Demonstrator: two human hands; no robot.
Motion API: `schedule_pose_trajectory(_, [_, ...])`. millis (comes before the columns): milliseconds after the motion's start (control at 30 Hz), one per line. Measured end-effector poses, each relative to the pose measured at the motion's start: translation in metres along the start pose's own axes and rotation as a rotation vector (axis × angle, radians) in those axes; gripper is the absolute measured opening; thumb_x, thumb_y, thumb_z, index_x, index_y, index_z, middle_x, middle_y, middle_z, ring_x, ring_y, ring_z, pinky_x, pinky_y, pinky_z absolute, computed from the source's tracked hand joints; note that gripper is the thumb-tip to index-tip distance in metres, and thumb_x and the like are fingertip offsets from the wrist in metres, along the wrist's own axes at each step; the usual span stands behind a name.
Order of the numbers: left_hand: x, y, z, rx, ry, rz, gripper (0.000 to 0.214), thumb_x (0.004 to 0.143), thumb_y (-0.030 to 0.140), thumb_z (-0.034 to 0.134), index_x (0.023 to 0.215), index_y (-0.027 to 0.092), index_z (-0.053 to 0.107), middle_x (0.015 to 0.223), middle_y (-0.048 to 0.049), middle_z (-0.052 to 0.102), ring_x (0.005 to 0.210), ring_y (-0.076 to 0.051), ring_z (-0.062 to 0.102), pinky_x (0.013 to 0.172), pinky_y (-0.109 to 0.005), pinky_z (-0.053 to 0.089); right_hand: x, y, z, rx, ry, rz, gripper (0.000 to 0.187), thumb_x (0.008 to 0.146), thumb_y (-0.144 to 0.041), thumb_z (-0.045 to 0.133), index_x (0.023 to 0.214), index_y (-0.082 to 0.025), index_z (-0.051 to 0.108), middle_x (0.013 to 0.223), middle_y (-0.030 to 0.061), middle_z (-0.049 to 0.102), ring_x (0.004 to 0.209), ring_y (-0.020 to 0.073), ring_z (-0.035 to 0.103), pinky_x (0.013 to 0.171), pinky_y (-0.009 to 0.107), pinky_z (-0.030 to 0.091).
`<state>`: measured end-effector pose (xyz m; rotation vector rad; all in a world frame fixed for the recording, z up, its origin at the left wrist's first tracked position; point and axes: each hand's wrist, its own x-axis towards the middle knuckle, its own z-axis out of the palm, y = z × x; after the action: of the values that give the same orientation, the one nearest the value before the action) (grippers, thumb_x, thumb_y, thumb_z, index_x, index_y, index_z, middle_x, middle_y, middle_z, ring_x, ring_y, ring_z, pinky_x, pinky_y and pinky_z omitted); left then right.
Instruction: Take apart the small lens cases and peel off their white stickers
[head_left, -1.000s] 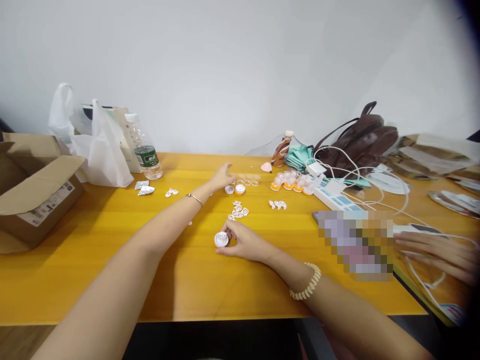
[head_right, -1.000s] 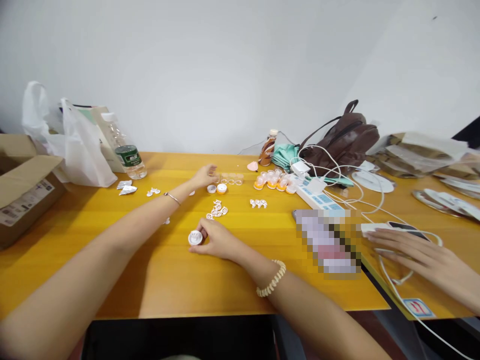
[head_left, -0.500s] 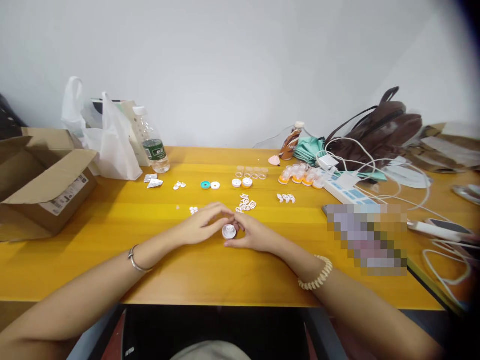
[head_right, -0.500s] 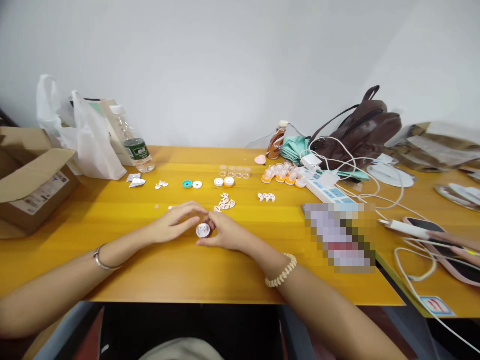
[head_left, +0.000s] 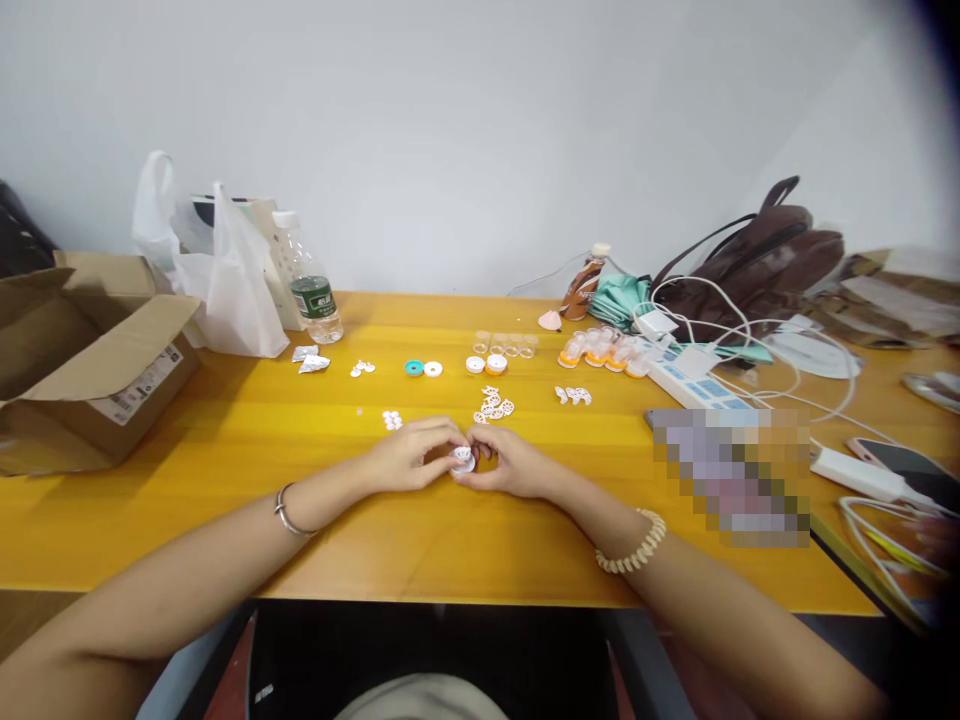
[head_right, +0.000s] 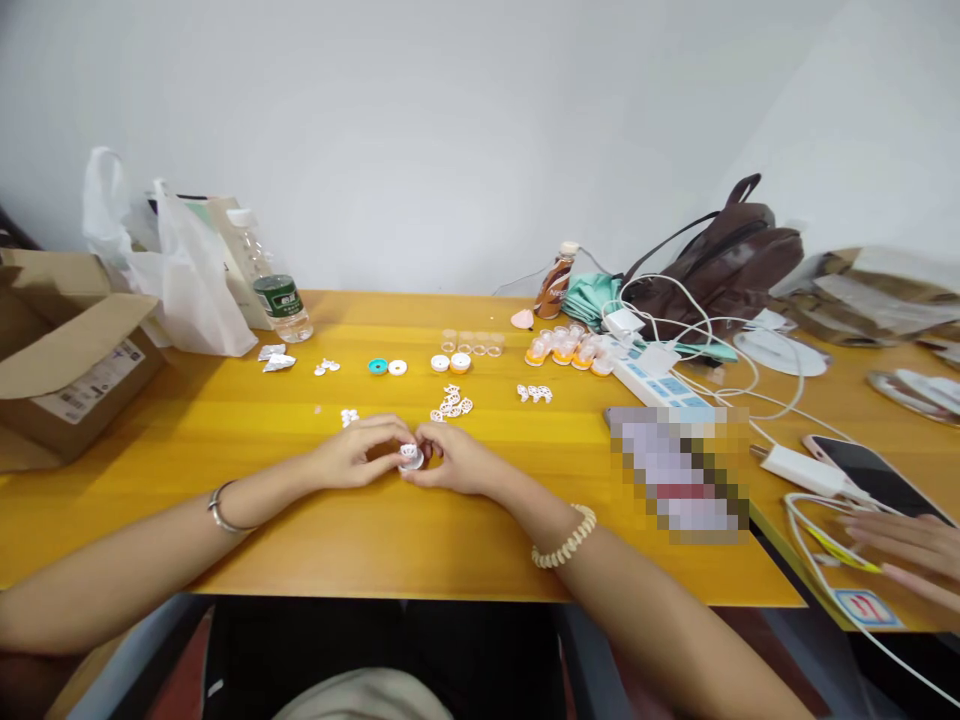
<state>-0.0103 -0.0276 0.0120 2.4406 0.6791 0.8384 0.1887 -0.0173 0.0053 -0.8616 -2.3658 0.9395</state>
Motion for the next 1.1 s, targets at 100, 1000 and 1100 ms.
schedule_pose_trajectory(100, [-0.001,0.000,0.004,-0.017,0.045,-0.021,0.015,0.084,0.023,0.051,0.096,0.017,0.058,0.090,-0.0069,0.063,0.084,-0.015,0.058,0.078,-0.027,0.046,-0.001,0.001,0.002,-0.004,0.018,0.008,0.021,0.071,-0.031,0.064,0.075,-0.018,0.048,0.067,-0.0038,0.049,0.062,0.0097,0.042,0.057,0.022,0.034])
schedule_pose_trajectory(1000, [0.006,-0.004,0.008,-0.386,0.368,-0.305,0.025,0.072,0.033,0.068,0.081,0.016,0.052,0.079,-0.0032,0.063,0.070,-0.012,0.058,0.069,-0.026,0.047,-0.001,0.000,-0.005,0.092,-0.030,0.073,0.045,0.060,-0.043,0.074,0.089,-0.018,0.051,0.075,-0.0025,0.049,0.067,0.0113,0.044,0.060,0.024,0.039])
schedule_pose_trajectory(1100, [0.005,-0.006,0.006,-0.347,0.377,-0.273,0.029,0.070,0.032,0.070,0.087,0.016,0.054,0.079,-0.0020,0.061,0.068,-0.011,0.056,0.066,-0.024,0.047,-0.003,-0.004,-0.008,0.104,-0.003,0.089,0.049,0.057,-0.045,0.076,0.089,-0.019,0.050,0.075,-0.0025,0.050,0.067,0.0117,0.046,0.060,0.024,0.039])
